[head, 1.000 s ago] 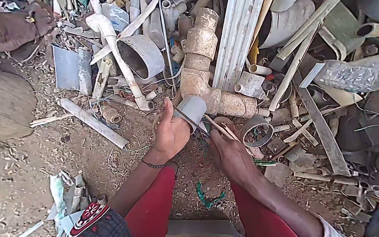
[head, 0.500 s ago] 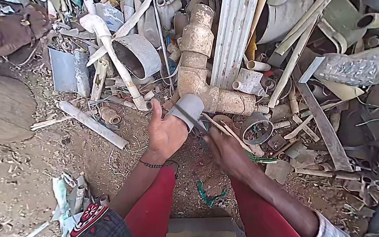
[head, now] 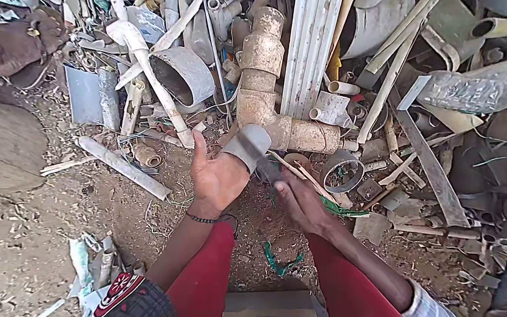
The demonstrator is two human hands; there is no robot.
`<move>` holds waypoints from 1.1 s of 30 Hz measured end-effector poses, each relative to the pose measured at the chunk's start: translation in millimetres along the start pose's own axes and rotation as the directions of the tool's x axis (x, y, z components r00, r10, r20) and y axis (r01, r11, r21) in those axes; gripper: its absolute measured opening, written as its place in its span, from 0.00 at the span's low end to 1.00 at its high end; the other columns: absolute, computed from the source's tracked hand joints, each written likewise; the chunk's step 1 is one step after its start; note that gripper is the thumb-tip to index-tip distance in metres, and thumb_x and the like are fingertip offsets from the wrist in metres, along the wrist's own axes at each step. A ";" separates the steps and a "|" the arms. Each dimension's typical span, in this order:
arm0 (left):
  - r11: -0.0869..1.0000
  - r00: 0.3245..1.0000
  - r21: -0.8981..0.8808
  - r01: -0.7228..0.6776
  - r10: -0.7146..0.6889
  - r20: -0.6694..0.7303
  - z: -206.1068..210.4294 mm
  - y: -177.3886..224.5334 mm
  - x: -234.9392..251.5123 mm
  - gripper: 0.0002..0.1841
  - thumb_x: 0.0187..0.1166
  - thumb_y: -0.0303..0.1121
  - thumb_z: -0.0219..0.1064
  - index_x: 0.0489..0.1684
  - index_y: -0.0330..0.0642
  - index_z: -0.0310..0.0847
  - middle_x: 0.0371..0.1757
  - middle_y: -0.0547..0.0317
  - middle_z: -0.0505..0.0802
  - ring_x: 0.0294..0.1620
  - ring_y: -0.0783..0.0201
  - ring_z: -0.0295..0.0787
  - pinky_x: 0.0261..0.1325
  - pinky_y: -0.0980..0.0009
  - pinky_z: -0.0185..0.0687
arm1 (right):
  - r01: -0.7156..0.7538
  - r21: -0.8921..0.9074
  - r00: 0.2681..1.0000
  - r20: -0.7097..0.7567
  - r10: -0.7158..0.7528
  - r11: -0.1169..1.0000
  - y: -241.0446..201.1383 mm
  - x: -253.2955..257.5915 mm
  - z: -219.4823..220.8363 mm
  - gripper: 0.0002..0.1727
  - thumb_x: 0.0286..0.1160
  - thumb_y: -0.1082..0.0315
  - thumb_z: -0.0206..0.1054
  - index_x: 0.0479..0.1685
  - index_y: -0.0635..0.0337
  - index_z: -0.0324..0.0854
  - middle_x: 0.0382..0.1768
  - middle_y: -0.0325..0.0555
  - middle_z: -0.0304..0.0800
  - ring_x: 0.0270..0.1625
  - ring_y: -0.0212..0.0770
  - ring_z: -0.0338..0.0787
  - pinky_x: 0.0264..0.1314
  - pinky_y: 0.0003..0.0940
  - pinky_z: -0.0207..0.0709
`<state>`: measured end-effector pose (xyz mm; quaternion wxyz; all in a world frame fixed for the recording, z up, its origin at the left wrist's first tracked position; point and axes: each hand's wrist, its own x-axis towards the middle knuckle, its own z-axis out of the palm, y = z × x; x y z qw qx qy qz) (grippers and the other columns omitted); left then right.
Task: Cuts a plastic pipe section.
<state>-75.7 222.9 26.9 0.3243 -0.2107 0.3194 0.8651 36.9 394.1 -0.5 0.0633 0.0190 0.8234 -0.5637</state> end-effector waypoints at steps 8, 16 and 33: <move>1.000 1.000 -0.016 0.012 -0.012 -0.009 -1.9 -0.5 0.8 0.51 0.75 0.79 0.31 0.83 0.47 0.67 0.78 0.50 0.81 0.82 0.54 0.74 0.83 0.51 0.70 | -0.275 0.013 0.946 0.180 0.269 0.961 -4.4 7.0 -0.1 0.28 0.94 0.52 0.43 0.54 0.70 0.80 0.25 0.47 0.79 0.28 0.41 0.82 0.36 0.42 0.78; 0.998 1.000 -0.051 0.029 -0.029 -0.003 -3.2 -0.3 1.1 0.52 0.76 0.79 0.28 0.83 0.46 0.67 0.78 0.49 0.82 0.81 0.53 0.75 0.82 0.51 0.71 | -0.331 0.063 0.915 0.265 0.304 0.942 -2.4 21.9 1.0 0.27 0.94 0.51 0.43 0.50 0.68 0.78 0.21 0.43 0.74 0.20 0.38 0.77 0.27 0.40 0.77; 0.999 0.999 0.012 0.037 -0.037 -0.037 0.4 -1.9 0.5 0.50 0.78 0.77 0.28 0.84 0.46 0.66 0.78 0.51 0.82 0.81 0.55 0.75 0.82 0.53 0.70 | -0.362 -0.081 0.881 0.295 0.369 0.929 -25.9 29.4 -15.0 0.26 0.95 0.53 0.44 0.56 0.67 0.79 0.30 0.49 0.80 0.33 0.43 0.83 0.42 0.44 0.78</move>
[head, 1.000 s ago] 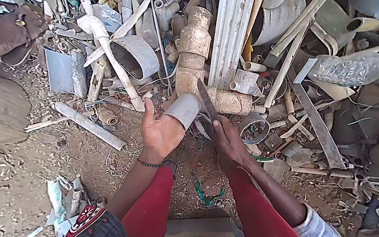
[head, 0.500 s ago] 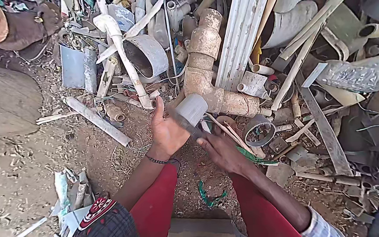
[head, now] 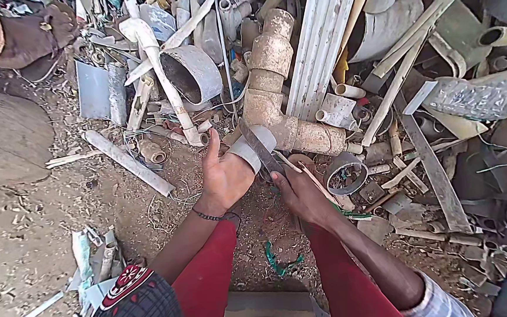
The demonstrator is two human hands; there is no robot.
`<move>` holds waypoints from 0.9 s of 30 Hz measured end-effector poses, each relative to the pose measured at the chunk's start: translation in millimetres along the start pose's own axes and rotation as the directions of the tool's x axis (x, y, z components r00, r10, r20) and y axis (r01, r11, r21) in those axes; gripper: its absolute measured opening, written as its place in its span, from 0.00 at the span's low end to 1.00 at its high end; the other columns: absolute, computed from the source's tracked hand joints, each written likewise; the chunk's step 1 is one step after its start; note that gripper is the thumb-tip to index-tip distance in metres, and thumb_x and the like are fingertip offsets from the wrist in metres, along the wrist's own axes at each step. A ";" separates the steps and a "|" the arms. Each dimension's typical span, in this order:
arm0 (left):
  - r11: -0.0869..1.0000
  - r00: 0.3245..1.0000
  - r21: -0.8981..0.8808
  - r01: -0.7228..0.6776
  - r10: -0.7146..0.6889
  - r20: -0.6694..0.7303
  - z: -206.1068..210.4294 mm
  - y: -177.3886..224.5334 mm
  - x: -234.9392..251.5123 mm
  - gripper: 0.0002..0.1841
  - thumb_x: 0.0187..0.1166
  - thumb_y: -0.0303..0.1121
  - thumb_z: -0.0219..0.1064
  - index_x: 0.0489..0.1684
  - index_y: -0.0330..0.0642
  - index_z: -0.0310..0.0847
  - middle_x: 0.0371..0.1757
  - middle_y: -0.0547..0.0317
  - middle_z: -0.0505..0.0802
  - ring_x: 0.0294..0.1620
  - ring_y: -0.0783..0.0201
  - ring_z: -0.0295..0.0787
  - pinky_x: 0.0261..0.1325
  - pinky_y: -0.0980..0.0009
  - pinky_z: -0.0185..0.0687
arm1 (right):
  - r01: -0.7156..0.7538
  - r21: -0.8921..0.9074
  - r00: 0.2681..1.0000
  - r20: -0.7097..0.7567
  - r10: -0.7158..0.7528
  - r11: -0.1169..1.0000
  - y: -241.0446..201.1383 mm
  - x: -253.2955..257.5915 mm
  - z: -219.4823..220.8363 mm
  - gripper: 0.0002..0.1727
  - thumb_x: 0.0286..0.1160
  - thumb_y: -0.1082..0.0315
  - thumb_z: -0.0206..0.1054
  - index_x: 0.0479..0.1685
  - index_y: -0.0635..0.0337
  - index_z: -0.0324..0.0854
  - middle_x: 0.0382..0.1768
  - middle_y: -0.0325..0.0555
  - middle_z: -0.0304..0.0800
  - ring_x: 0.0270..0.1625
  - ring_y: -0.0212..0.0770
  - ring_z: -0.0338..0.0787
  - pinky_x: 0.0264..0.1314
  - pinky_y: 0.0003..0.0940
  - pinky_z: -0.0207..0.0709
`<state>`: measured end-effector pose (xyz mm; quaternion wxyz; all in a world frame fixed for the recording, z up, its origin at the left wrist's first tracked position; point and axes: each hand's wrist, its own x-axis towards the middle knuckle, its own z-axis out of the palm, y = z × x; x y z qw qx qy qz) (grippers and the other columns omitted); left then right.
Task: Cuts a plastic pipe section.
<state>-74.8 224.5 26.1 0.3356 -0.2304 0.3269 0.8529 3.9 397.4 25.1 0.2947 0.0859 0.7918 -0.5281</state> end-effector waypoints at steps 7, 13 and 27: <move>0.999 1.000 0.032 -0.008 0.008 0.020 -1.8 -0.4 -0.9 0.51 0.77 0.78 0.25 0.83 0.47 0.67 0.77 0.50 0.82 0.81 0.55 0.75 0.81 0.51 0.71 | 0.038 0.060 0.999 -0.026 -0.036 0.997 -2.2 -3.2 9.6 0.26 0.94 0.53 0.47 0.52 0.68 0.80 0.26 0.47 0.79 0.28 0.42 0.81 0.36 0.43 0.78; 1.000 0.999 -0.003 0.007 -0.007 -0.032 4.4 -0.1 -0.9 0.53 0.74 0.81 0.28 0.82 0.46 0.68 0.77 0.50 0.83 0.80 0.54 0.76 0.81 0.52 0.73 | 0.021 -0.099 0.972 -0.230 -0.043 0.995 26.2 16.2 2.3 0.24 0.93 0.54 0.48 0.49 0.67 0.80 0.26 0.52 0.82 0.33 0.52 0.87 0.40 0.53 0.80; 0.999 0.999 0.036 -0.015 0.016 -0.037 1.9 -1.8 0.4 0.53 0.76 0.79 0.23 0.84 0.46 0.65 0.78 0.49 0.81 0.81 0.53 0.75 0.81 0.50 0.71 | 0.012 -0.200 0.991 -0.131 -0.039 0.980 -2.9 8.2 1.5 0.25 0.93 0.51 0.48 0.50 0.64 0.81 0.26 0.52 0.84 0.35 0.55 0.90 0.40 0.55 0.82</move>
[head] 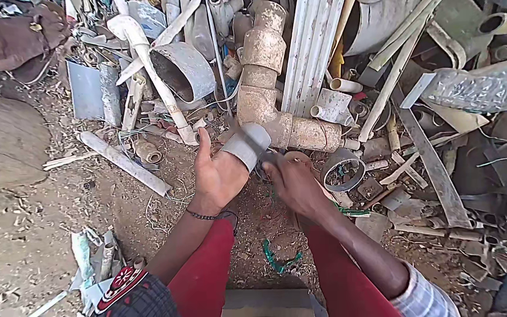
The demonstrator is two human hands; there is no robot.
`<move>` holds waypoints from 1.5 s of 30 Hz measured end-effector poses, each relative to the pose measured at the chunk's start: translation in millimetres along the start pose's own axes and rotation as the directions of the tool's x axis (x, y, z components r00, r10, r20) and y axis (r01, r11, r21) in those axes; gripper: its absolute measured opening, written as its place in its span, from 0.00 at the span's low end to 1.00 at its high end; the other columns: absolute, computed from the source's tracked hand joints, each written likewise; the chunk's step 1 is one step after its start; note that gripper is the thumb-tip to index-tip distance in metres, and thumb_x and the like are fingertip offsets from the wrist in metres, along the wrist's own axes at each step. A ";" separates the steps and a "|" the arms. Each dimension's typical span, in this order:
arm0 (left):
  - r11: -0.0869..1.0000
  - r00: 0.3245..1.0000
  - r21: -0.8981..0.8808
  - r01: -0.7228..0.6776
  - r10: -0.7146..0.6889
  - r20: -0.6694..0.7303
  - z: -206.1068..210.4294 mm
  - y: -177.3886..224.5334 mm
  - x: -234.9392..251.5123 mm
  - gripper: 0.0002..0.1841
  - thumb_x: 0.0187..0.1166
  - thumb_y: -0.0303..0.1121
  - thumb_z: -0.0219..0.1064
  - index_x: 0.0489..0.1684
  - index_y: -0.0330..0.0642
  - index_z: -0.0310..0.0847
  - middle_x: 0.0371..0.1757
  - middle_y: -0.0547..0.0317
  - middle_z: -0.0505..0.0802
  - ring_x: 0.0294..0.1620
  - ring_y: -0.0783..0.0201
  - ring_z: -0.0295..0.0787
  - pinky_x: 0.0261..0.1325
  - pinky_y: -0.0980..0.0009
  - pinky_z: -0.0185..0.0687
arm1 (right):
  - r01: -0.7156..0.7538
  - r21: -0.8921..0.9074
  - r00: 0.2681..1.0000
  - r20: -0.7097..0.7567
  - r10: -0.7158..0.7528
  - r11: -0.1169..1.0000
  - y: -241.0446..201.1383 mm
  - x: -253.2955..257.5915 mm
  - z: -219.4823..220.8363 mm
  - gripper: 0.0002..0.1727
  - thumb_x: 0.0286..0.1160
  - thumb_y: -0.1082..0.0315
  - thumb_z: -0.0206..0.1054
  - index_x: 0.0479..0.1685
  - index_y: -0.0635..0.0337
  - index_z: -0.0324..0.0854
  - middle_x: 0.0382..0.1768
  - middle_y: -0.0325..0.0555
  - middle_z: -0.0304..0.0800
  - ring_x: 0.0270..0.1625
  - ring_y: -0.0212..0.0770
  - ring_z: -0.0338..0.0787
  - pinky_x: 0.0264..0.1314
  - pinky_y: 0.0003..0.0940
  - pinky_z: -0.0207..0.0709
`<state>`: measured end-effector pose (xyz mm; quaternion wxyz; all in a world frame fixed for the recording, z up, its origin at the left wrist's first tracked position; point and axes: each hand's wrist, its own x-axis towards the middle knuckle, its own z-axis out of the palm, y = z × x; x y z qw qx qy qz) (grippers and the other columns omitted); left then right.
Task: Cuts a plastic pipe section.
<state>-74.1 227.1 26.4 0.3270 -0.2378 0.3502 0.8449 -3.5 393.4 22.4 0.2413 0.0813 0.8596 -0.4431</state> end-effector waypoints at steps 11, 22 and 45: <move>1.000 1.000 0.000 -0.004 0.004 0.017 -3.1 0.4 -0.2 0.46 0.83 0.72 0.32 0.83 0.43 0.66 0.78 0.47 0.81 0.81 0.53 0.75 0.82 0.53 0.71 | -0.066 0.109 0.983 -0.165 0.084 0.992 28.6 12.7 13.4 0.23 0.94 0.54 0.47 0.57 0.66 0.78 0.26 0.52 0.83 0.34 0.54 0.88 0.40 0.54 0.80; 0.998 1.000 -0.067 -0.003 0.004 0.023 -0.8 0.8 2.3 0.44 0.85 0.70 0.31 0.85 0.45 0.64 0.79 0.48 0.81 0.81 0.53 0.74 0.83 0.53 0.70 | 0.031 0.312 0.999 -0.023 -0.024 0.950 42.3 6.4 22.9 0.25 0.94 0.53 0.45 0.50 0.67 0.80 0.22 0.45 0.77 0.24 0.40 0.80 0.33 0.42 0.78; 0.997 0.999 -0.073 0.013 -0.016 -0.041 -2.2 -0.6 1.6 0.47 0.81 0.74 0.26 0.82 0.46 0.66 0.75 0.49 0.83 0.77 0.54 0.79 0.77 0.53 0.76 | 0.004 0.153 0.999 0.045 -0.011 0.988 -4.4 4.5 7.4 0.26 0.94 0.53 0.45 0.54 0.68 0.79 0.28 0.53 0.84 0.36 0.50 0.88 0.44 0.50 0.80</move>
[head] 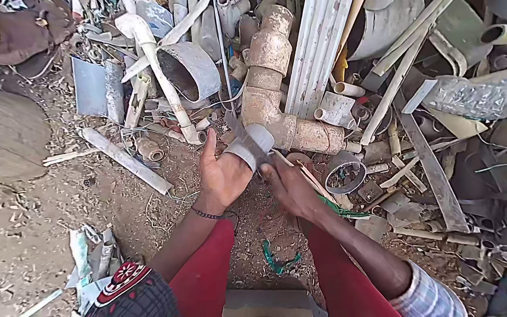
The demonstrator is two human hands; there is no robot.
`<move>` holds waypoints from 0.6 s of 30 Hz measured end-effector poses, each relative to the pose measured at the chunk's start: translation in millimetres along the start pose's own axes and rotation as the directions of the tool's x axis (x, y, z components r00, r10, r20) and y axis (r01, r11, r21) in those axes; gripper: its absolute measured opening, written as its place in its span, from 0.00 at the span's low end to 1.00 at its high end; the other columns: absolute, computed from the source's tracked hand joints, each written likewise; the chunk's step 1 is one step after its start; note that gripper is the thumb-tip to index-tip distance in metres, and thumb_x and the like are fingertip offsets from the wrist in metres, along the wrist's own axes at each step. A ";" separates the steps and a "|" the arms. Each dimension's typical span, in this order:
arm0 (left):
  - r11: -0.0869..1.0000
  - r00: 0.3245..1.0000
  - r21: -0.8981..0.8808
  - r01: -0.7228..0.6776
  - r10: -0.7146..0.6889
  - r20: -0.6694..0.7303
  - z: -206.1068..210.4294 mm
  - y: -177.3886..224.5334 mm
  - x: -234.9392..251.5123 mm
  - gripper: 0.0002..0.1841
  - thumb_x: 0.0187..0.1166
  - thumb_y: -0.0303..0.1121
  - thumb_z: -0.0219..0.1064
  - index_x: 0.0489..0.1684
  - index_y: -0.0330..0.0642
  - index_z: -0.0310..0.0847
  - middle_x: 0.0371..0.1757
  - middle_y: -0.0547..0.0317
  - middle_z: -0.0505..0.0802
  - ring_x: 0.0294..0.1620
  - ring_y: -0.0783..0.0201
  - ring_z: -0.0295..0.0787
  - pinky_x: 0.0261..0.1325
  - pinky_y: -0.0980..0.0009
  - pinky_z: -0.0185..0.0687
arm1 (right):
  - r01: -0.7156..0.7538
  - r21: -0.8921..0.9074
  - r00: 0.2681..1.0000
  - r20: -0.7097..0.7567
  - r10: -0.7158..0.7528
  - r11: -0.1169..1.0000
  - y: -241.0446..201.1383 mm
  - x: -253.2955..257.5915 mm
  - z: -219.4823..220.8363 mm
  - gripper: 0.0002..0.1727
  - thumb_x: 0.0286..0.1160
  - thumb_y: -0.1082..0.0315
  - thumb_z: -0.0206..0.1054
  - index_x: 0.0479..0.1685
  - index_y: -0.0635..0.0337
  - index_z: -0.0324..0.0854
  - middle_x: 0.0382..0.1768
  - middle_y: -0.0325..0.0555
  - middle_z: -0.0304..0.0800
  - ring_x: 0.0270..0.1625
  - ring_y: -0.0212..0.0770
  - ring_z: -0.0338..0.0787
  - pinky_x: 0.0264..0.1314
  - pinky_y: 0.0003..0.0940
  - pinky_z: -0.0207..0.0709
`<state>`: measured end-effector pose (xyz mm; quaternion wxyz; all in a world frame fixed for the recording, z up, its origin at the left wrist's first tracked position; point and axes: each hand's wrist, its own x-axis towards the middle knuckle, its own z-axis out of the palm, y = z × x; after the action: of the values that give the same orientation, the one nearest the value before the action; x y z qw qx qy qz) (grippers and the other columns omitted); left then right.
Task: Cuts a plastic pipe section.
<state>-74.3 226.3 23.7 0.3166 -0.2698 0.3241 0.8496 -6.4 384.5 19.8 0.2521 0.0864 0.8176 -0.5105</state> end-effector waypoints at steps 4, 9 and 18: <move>0.999 1.000 -0.040 0.021 -0.022 -0.014 2.9 1.0 -0.8 0.48 0.80 0.75 0.30 0.85 0.45 0.63 0.78 0.49 0.81 0.80 0.54 0.76 0.81 0.55 0.73 | -0.108 -0.015 0.991 -0.087 0.106 0.994 9.3 14.2 -8.1 0.24 0.95 0.52 0.47 0.57 0.66 0.79 0.26 0.52 0.81 0.31 0.51 0.86 0.38 0.52 0.79; 1.000 1.000 -0.004 0.006 -0.006 -0.002 -2.2 0.0 1.3 0.46 0.82 0.74 0.30 0.84 0.45 0.64 0.76 0.48 0.82 0.78 0.53 0.78 0.79 0.53 0.74 | 0.002 -0.016 0.999 -0.050 -0.003 1.000 3.6 3.3 1.6 0.24 0.93 0.52 0.47 0.51 0.65 0.79 0.25 0.50 0.81 0.32 0.49 0.87 0.40 0.51 0.80; 0.998 0.999 -0.070 -0.002 -0.001 -0.047 -5.6 -0.2 0.6 0.49 0.79 0.76 0.24 0.81 0.45 0.66 0.74 0.48 0.84 0.77 0.52 0.80 0.76 0.51 0.77 | 0.107 0.084 0.984 -0.153 -0.093 0.991 29.0 11.8 25.1 0.27 0.93 0.51 0.47 0.50 0.68 0.80 0.22 0.50 0.81 0.29 0.48 0.86 0.37 0.50 0.80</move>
<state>-73.1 222.7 19.6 0.2990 -0.3007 0.3017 0.8539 3.2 374.5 -17.9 0.1603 0.0943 0.8131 -0.5516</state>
